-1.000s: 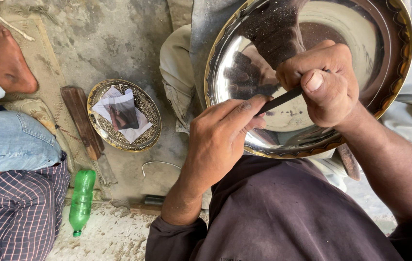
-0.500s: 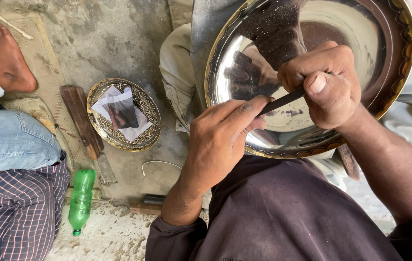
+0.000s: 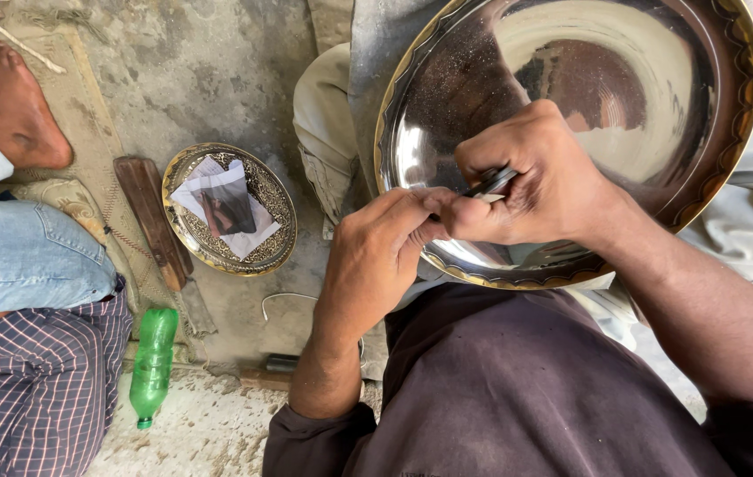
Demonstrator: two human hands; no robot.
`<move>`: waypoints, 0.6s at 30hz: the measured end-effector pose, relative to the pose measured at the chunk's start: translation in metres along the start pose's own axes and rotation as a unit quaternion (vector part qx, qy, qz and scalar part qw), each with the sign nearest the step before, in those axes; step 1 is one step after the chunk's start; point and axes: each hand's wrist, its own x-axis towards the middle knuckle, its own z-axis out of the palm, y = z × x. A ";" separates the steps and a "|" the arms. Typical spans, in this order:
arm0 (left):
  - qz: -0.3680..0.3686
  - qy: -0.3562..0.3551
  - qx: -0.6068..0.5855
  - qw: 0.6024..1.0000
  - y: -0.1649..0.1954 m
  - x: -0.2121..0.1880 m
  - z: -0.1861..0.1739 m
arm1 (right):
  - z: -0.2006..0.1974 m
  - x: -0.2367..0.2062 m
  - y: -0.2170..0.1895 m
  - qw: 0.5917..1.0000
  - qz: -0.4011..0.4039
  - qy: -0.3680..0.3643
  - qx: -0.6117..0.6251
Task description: The person sits on the floor holding a large brass-rimmed metal tray on their lap and engraves decorative patterns into its surface using a handheld scriber, repositioning and rotating the tray to reach different areas. They occasionally set the tray down and pick it back up to continue working on other sections.
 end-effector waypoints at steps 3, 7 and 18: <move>-0.005 -0.008 -0.005 1.000 -0.003 -0.001 0.007 | 0.001 0.004 -0.004 1.000 0.002 -0.022 -0.004; -0.003 -0.003 0.008 1.000 -0.007 -0.007 0.010 | 0.001 0.006 -0.007 0.999 0.016 -0.030 -0.003; -0.021 -0.016 0.076 0.997 -0.020 -0.022 0.017 | 0.007 0.010 -0.006 0.998 0.015 -0.042 -0.046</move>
